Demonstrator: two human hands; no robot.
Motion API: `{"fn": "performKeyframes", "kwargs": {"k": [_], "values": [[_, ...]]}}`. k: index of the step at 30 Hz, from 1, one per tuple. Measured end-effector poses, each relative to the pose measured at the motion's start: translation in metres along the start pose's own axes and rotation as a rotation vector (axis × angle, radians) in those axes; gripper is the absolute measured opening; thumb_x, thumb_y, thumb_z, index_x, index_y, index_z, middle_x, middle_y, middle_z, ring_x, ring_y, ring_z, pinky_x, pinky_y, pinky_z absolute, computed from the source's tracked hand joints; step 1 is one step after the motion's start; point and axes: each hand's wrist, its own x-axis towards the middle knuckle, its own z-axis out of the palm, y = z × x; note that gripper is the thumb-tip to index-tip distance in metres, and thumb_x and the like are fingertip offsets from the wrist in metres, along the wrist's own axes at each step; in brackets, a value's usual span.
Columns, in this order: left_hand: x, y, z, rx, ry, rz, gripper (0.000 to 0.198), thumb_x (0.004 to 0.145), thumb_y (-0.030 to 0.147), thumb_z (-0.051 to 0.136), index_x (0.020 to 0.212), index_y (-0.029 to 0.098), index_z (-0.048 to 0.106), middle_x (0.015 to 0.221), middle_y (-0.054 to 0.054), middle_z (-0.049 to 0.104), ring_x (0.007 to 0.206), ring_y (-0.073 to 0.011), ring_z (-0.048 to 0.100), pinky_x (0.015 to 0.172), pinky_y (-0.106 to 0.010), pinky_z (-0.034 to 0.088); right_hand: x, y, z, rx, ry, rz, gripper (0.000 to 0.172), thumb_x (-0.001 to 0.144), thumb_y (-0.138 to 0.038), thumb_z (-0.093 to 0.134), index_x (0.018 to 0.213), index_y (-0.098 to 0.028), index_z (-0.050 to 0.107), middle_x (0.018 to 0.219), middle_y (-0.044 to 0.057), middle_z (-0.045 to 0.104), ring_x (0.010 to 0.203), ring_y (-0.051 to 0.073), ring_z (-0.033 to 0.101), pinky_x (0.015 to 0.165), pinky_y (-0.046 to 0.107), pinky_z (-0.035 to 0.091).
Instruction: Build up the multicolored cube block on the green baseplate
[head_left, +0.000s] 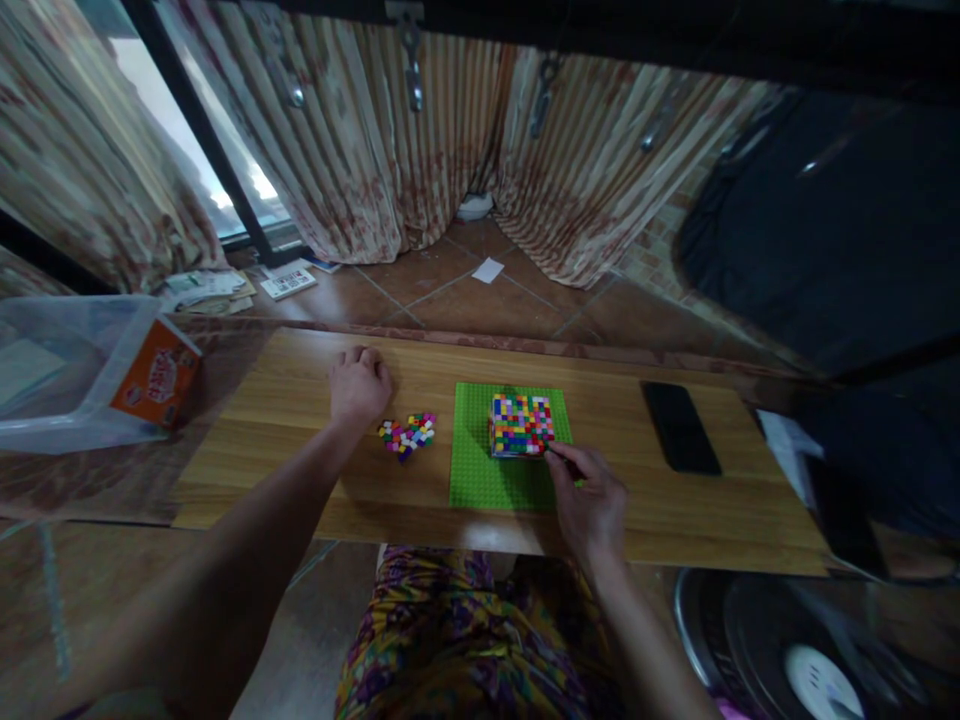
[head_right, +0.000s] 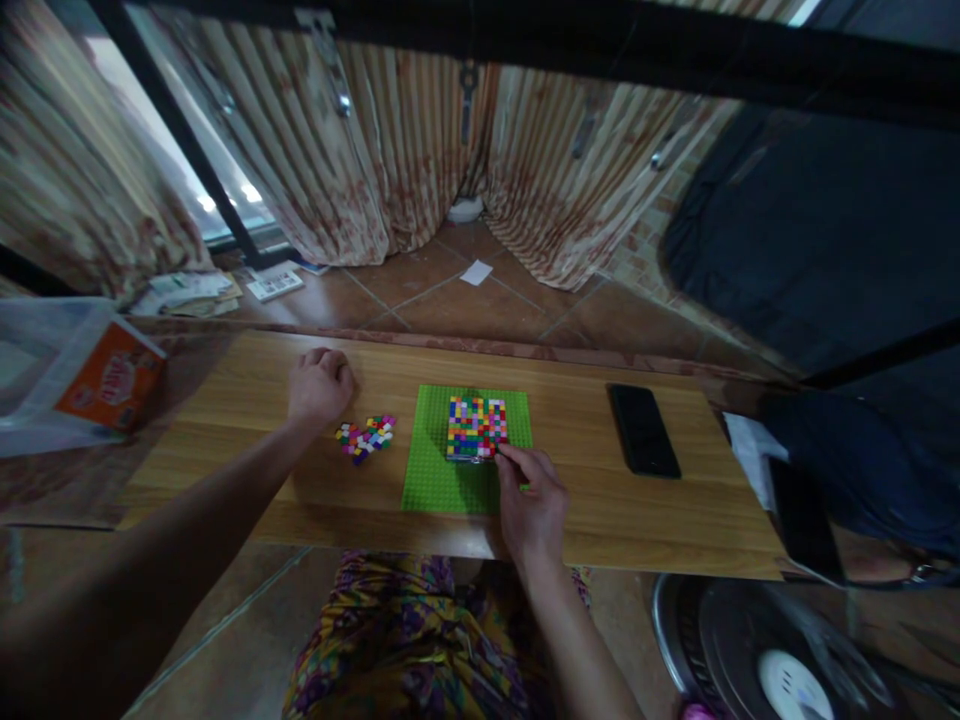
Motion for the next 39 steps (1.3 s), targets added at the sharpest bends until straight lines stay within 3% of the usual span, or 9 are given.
{"fn": "performKeyframes", "kwargs": {"k": [8,12,18,26,39], "values": [[0.0,0.001,-0.001,-0.008,0.004,-0.014,0.03,0.089,0.026,0.041,0.101,0.016,0.066,0.116,-0.016,0.063,0.113,-0.0338,0.053,0.098,-0.048,0.04,0.002,0.0,0.001,-0.032,-0.003,0.025,0.022,0.086,-0.035,0.064,0.094,-0.02,0.076,0.089,0.006,0.074,0.071,0.016,0.064,0.069,0.03,0.052],[0.0,0.0,0.001,-0.014,0.018,-0.007,0.03,0.089,0.026,0.041,0.101,0.016,0.066,0.116,-0.016,0.063,0.113,-0.0344,0.052,0.099,-0.049,0.04,0.002,0.002,-0.002,-0.014,0.017,0.106,0.025,0.083,-0.039,0.066,0.094,-0.018,0.076,0.088,0.007,0.075,0.07,0.017,0.065,0.068,0.031,0.052],[0.0,-0.001,0.001,-0.009,0.01,-0.001,0.03,0.089,0.026,0.04,0.101,0.016,0.066,0.117,-0.017,0.063,0.113,-0.0345,0.052,0.099,-0.049,0.039,0.002,0.009,-0.002,0.087,0.068,0.235,0.03,0.083,-0.042,0.064,0.094,-0.016,0.074,0.091,0.009,0.075,0.081,0.02,0.068,0.077,0.035,0.052],[-0.001,0.0,0.0,-0.013,0.003,-0.002,0.03,0.089,0.027,0.04,0.101,0.017,0.066,0.116,-0.016,0.062,0.114,-0.0341,0.052,0.099,-0.049,0.039,0.006,0.011,0.007,0.135,0.066,0.316,0.037,0.079,-0.047,0.068,0.095,-0.014,0.071,0.087,0.008,0.073,0.076,0.019,0.065,0.074,0.033,0.05],[0.0,-0.001,0.001,0.012,0.006,0.012,0.032,0.089,0.027,0.038,0.102,0.016,0.066,0.117,-0.017,0.062,0.113,-0.0341,0.052,0.099,-0.049,0.039,0.006,0.012,0.009,0.087,0.033,0.209,0.031,0.085,-0.045,0.061,0.092,-0.016,0.071,0.088,0.007,0.072,0.079,0.019,0.065,0.076,0.033,0.051]]}}
